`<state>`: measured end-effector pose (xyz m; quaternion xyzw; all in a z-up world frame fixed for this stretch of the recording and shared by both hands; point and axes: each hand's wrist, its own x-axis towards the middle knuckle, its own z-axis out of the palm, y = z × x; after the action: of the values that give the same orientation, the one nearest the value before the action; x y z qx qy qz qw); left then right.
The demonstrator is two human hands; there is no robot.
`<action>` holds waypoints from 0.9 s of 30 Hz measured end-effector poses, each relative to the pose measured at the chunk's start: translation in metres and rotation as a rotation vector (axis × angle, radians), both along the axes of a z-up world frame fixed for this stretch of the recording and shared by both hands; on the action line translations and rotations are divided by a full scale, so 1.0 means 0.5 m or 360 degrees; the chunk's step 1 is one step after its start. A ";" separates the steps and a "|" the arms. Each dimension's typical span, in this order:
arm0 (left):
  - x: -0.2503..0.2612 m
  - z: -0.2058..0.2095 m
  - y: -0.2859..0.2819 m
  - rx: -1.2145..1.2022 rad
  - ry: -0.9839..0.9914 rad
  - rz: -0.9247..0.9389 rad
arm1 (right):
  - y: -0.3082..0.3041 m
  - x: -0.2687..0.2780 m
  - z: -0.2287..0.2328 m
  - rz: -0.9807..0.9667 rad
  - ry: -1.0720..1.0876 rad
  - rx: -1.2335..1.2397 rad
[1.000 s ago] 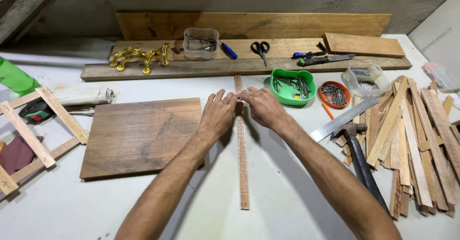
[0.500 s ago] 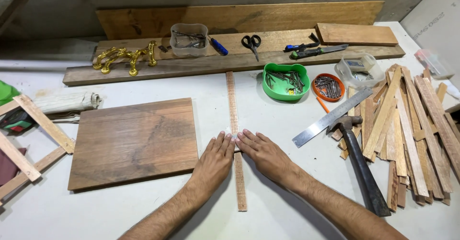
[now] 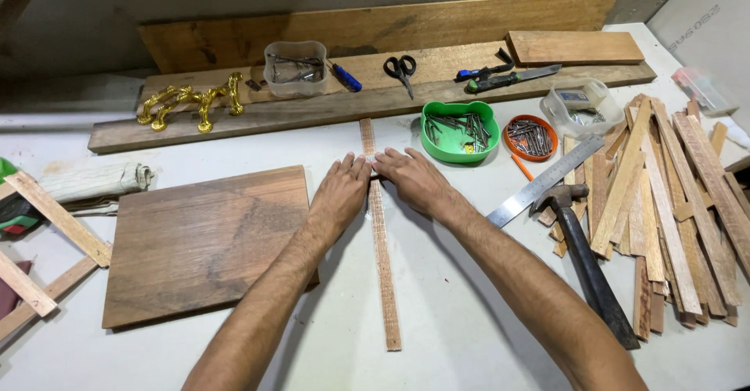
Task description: The person assembles a small wooden lattice frame at a workbench. They position thin wooden slats across a base board, pick nails from containers, and hammer the slats in place, using a metal ruler to measure and align pieces, then lift and reposition the frame to check it.
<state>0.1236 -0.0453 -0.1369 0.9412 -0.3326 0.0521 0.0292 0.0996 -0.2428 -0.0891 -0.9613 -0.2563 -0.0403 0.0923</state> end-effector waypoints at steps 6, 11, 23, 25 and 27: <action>-0.085 0.062 0.012 0.0112 -0.0046 -0.0090 | -0.013 -0.056 0.014 0.0101 -0.0014 -0.0106; -0.279 0.084 0.048 0.0292 -0.0135 -0.0334 | -0.017 -0.255 -0.009 0.0285 -0.0006 -0.0209; -0.213 0.054 0.023 0.0372 -0.0087 -0.0213 | -0.001 -0.195 -0.001 0.0247 -0.0026 -0.0297; -0.171 0.056 0.005 0.0451 -0.0102 -0.0185 | -0.005 -0.151 -0.005 0.0234 -0.0053 -0.0282; -0.132 0.051 -0.009 0.0575 -0.0229 -0.0112 | -0.007 -0.108 -0.013 0.0197 -0.0101 -0.0262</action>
<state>0.0575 -0.0496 -0.1112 0.9128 -0.3705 0.0576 -0.1621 0.0455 -0.2463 -0.0957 -0.9463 -0.3203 -0.0438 0.0072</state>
